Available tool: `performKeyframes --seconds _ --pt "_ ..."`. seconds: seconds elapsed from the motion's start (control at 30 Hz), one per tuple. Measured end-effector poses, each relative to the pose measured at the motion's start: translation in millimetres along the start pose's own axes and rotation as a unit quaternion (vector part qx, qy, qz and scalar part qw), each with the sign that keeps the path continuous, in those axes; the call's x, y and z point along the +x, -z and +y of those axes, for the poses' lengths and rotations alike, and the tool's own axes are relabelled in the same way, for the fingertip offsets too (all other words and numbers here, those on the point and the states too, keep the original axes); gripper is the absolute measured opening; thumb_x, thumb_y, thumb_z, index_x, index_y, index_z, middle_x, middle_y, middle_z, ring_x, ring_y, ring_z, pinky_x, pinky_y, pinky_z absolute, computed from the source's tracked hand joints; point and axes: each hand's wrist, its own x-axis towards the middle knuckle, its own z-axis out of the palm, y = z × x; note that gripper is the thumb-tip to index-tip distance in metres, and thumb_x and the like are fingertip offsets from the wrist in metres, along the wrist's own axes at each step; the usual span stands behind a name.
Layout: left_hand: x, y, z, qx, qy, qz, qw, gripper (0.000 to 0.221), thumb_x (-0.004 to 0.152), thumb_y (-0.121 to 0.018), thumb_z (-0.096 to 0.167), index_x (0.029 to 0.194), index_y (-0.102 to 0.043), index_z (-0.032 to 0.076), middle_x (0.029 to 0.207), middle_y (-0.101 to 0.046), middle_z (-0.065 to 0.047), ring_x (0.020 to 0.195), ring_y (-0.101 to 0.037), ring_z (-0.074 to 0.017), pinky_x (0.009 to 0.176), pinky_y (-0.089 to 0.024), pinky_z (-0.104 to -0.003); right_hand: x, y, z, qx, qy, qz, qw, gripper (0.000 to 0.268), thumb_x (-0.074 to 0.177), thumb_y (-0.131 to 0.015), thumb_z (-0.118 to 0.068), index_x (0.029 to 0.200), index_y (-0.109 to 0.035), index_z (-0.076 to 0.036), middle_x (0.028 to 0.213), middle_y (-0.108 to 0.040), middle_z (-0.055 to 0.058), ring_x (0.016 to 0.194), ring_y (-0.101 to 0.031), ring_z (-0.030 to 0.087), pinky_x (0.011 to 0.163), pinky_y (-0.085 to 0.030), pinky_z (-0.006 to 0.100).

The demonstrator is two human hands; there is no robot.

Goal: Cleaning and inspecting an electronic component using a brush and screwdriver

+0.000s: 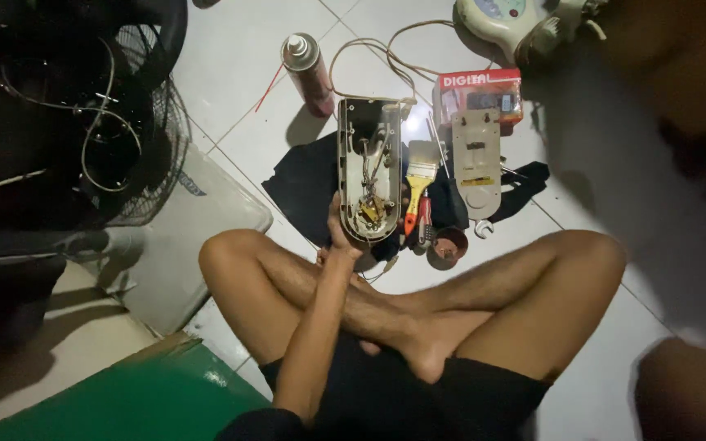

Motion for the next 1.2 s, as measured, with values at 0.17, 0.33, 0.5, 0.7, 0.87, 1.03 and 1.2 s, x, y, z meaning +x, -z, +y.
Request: performKeyframes --seconds 0.17,0.33,0.5,0.7,0.87,1.03,1.2 --pt "-19 -25 4 -0.042 -0.005 -0.034 0.999 0.067 0.081 -0.070 0.057 0.130 -0.065 0.011 0.134 -0.065 -0.014 0.125 -0.059 -0.0368 0.113 -0.040 -0.054 174 -98 80 0.007 -0.102 -0.054 0.993 0.064 0.100 -0.033 -0.059 0.107 -0.078 -0.013 0.101 -0.079 0.001 0.089 -0.069 0.022 0.083 -0.049 0.035" --pt "-15 -21 7 -0.080 -0.017 -0.068 0.994 0.069 0.081 -0.068 0.059 0.131 -0.065 0.012 0.137 -0.064 -0.014 0.129 -0.057 -0.0374 0.118 -0.037 -0.054 382 -247 213 -0.223 0.080 0.045 0.971 0.028 0.079 -0.072 -0.028 0.096 -0.079 -0.007 0.087 -0.073 0.016 0.069 -0.067 0.038 0.064 -0.053 0.047" --pt "-17 -25 12 -0.098 -0.036 -0.055 0.993 0.083 0.079 -0.066 0.069 0.139 -0.058 0.012 0.146 -0.056 -0.015 0.135 -0.051 -0.0399 0.119 -0.032 -0.059 407 -262 202 -0.297 0.158 0.150 0.930 0.028 0.099 -0.056 -0.023 0.118 -0.074 -0.013 0.120 -0.050 0.019 0.105 -0.064 0.049 0.065 -0.059 0.052" --pt "-19 -20 13 -0.096 0.001 -0.095 0.991 0.081 0.081 -0.068 0.063 0.141 -0.056 0.010 0.145 -0.056 -0.018 0.130 -0.054 -0.0412 0.111 -0.042 -0.060 521 -332 306 -0.360 0.215 0.158 0.894 0.029 0.098 -0.051 -0.013 0.123 -0.066 -0.009 0.136 -0.055 0.018 0.105 -0.070 0.041 0.065 -0.062 0.050" --pt "-33 -44 14 -0.116 0.011 -0.090 0.989 0.075 0.080 -0.071 0.058 0.136 -0.061 0.010 0.139 -0.062 -0.018 0.126 -0.058 -0.0409 0.111 -0.043 -0.060 497 -343 293 -0.431 0.274 0.166 0.844 0.025 0.091 -0.055 -0.015 0.105 -0.076 -0.015 0.120 -0.067 0.018 0.092 -0.069 0.038 0.065 -0.057 0.047" --pt "1 9 13 -0.093 0.017 -0.077 0.992 0.075 0.080 -0.069 0.061 0.137 -0.062 0.012 0.140 -0.061 -0.016 0.129 -0.057 -0.0402 0.113 -0.041 -0.061 431 -284 227 -0.339 0.259 0.109 0.898 0.031 0.087 -0.062 -0.011 0.115 -0.074 -0.013 0.114 -0.069 0.020 0.098 -0.070 0.046 0.077 -0.059 0.052" --pt "10 23 10 -0.065 0.025 -0.066 0.995 0.065 0.082 -0.071 0.052 0.131 -0.066 0.010 0.136 -0.065 -0.016 0.127 -0.059 -0.0383 0.113 -0.042 -0.058 382 -200 216 -0.018 0.169 0.240 0.956 0.036 0.087 -0.072 -0.019 0.122 -0.063 -0.017 0.109 -0.067 0.020 0.105 -0.066 0.049 0.083 -0.056 0.058"
